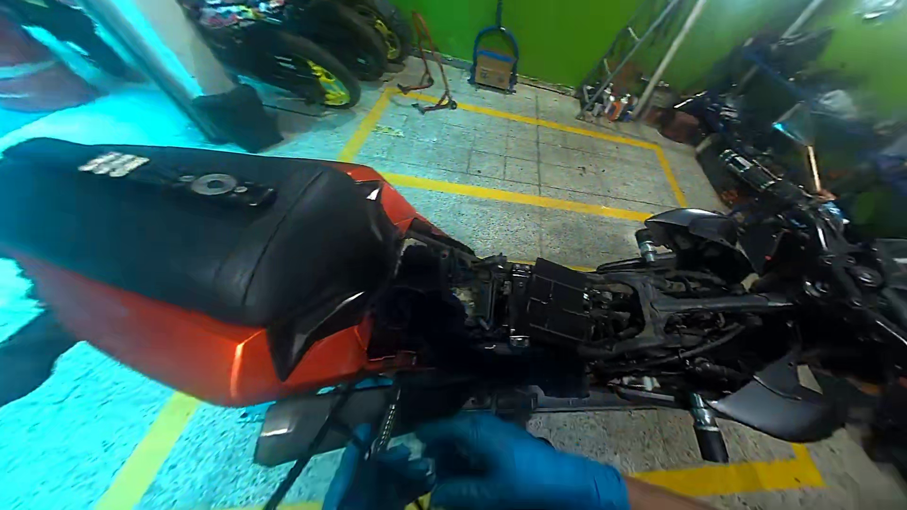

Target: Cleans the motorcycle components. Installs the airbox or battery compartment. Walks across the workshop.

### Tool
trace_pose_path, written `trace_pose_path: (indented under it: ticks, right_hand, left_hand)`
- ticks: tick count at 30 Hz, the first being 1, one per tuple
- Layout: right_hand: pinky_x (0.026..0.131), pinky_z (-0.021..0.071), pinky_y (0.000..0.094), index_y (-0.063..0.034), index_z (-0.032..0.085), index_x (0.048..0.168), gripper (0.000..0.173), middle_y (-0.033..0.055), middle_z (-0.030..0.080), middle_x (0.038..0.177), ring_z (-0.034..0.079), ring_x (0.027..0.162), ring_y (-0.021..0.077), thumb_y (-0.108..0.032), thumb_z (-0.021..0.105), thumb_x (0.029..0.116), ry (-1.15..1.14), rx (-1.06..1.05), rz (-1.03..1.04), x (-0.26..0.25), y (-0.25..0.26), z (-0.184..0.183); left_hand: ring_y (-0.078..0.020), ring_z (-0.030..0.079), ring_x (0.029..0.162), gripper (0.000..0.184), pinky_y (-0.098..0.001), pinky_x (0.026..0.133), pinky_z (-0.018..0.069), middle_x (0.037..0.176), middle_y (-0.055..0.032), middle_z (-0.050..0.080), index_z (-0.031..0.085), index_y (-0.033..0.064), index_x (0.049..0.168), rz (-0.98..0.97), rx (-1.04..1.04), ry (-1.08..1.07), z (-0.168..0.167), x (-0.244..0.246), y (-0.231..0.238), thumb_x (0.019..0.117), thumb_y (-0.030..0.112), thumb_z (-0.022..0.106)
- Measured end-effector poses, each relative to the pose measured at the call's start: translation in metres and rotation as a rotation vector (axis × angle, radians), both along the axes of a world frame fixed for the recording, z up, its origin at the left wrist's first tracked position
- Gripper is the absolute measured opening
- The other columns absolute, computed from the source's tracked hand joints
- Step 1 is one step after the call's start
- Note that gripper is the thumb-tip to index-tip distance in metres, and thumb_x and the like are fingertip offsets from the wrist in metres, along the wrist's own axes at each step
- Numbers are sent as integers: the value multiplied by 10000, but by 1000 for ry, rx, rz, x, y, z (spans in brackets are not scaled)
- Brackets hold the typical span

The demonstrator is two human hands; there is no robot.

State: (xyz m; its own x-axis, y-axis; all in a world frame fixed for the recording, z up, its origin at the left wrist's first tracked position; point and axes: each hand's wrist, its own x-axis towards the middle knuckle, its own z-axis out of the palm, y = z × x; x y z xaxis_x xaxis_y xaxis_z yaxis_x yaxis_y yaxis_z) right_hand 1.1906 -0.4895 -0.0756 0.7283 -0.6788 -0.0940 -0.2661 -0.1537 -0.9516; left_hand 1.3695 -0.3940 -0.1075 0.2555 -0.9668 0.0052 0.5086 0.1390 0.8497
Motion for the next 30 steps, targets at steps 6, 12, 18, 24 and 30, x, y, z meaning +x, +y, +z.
trace_pose_path:
  ticks: [6,12,18,24,30]
  right_hand:
    - [978,504,566,36,620,1324,473,211,703,1183,669,1104,359,-235,706,946,177,-115,-290,-49,44,-1]
    - [903,538,474,-45,760,966,220,126,738,996,695,986,271,-248,674,974,116,-175,-493,-123,32,-12]
    - [815,529,372,-116,742,1005,192,-5,715,925,648,873,105,-201,591,922,155,-280,-1032,-218,0,-41]
    - [746,585,474,-80,705,1166,298,60,737,917,706,811,210,-195,525,959,335,-336,-1079,-236,-77,-64]
    - [788,573,542,-107,734,1093,171,107,750,1020,734,882,306,-160,652,952,674,-368,-746,-210,-117,-94]
  left_hand:
    - [-225,725,1021,481,-401,908,599,1155,-50,742,537,102,1421,-306,81,313,41,-63,-54,1024,370,586]
    - [-218,694,1085,781,-397,956,573,1241,-107,703,453,-47,1462,-557,73,-136,23,-115,-101,1016,594,452]
    - [-192,685,1112,530,-457,972,563,1250,-94,694,580,64,1410,-378,171,-1078,-8,-139,-187,1053,438,466]
    - [-277,668,1153,476,-541,984,529,1257,-124,693,608,73,1397,-316,217,-1398,-31,-136,-214,1004,334,547]
    - [-298,641,1207,447,-535,1015,516,1297,-131,674,634,94,1383,-365,246,-1407,-52,-139,-199,993,310,594]
